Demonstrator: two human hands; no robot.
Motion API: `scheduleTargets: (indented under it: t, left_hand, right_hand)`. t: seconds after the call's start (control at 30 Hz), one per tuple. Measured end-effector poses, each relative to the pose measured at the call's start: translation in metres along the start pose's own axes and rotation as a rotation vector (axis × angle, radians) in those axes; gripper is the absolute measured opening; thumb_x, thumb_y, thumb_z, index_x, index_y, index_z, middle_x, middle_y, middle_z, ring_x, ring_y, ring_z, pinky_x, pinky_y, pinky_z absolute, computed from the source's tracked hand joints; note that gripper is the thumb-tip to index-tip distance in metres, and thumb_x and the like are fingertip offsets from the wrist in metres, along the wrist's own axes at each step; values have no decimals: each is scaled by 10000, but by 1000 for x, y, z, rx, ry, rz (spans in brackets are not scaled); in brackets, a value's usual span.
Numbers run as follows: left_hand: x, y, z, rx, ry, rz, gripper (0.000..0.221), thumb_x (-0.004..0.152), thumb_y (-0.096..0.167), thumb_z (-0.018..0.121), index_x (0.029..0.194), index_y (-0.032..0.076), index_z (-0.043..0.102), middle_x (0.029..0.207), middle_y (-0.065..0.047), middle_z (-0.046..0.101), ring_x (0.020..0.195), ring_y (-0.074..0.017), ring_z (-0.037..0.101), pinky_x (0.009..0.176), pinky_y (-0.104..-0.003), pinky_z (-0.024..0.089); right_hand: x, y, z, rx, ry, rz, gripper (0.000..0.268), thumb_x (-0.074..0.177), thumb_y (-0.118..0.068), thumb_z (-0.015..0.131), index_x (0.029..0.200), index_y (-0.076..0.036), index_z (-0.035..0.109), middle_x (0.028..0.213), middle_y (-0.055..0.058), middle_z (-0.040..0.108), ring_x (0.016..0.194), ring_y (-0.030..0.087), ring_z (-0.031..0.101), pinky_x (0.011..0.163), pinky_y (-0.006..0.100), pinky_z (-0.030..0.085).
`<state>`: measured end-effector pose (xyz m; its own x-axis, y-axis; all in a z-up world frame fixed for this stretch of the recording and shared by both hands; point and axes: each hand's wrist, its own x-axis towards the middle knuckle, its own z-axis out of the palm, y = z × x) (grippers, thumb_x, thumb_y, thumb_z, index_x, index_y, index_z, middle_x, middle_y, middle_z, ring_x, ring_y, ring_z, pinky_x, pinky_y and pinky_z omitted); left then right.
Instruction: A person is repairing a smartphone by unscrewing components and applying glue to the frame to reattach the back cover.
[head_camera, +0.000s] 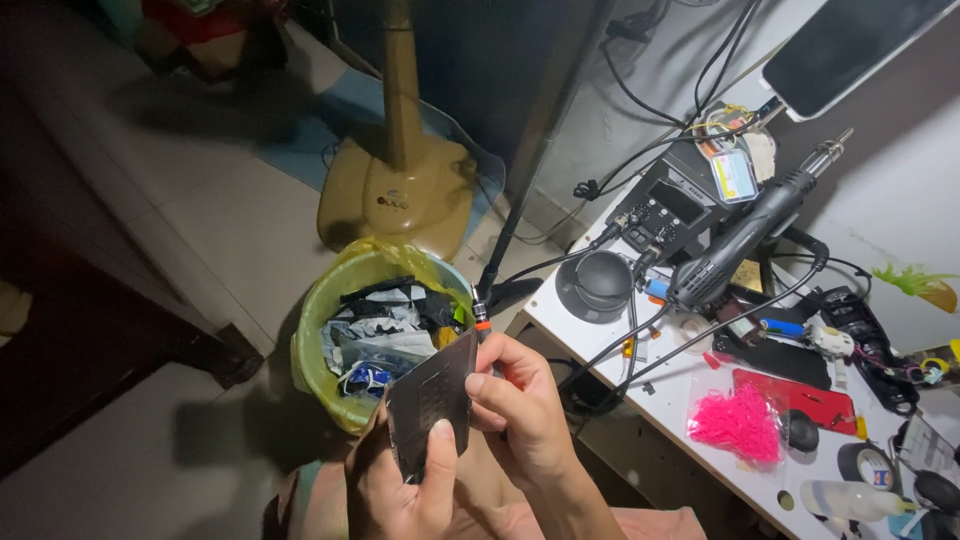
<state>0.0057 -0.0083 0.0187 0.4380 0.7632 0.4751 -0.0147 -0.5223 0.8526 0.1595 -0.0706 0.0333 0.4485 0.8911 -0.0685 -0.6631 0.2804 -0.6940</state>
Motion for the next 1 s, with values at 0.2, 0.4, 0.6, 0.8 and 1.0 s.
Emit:
scheduleTargets:
  t: [0.2,0.4,0.6,0.8,1.0]
  left_hand:
    - [-5,-11,5,51,26,-15,367,940,134,727,1274,-18,740,1160,-155,880,902,-286,889,823,-348,717]
    - [-13,-19,10,69,115,30,375,917,119,770,1255,-40,735,1085,-160,880,799,-285,869,740,-338,706]
    - [-12,-19,8,62,99,66,367,910,100,769,1244,-45,725,1093,-179,875,810,-308,882,749,-361,726]
    - [-17,-21,11,64,119,19,353,914,110,774,1240,-23,741,1080,-150,877,796,-281,856,749,-342,699]
    - [-11,-15,7,65,100,5,337,916,120,759,1225,-14,749,1045,-144,884,766,-288,862,717,-348,705]
  right_hand:
    - [1,2,-5,-2,33,8,100,960,83,684,1025,7,673,895,72,654,612,41,432,543,170,327]
    - [1,3,-5,15,31,26,87,991,67,703,1048,6,678,828,43,633,604,42,432,551,188,306]
    - [1,4,-5,16,16,3,112,981,99,685,1039,6,659,912,73,653,616,43,426,538,178,311]
    - [1,2,-5,11,20,27,138,962,103,670,1044,-6,653,865,43,613,626,45,401,545,184,284]
    - [1,3,-4,8,11,8,118,975,98,688,1042,6,657,929,79,662,619,43,426,540,182,306]
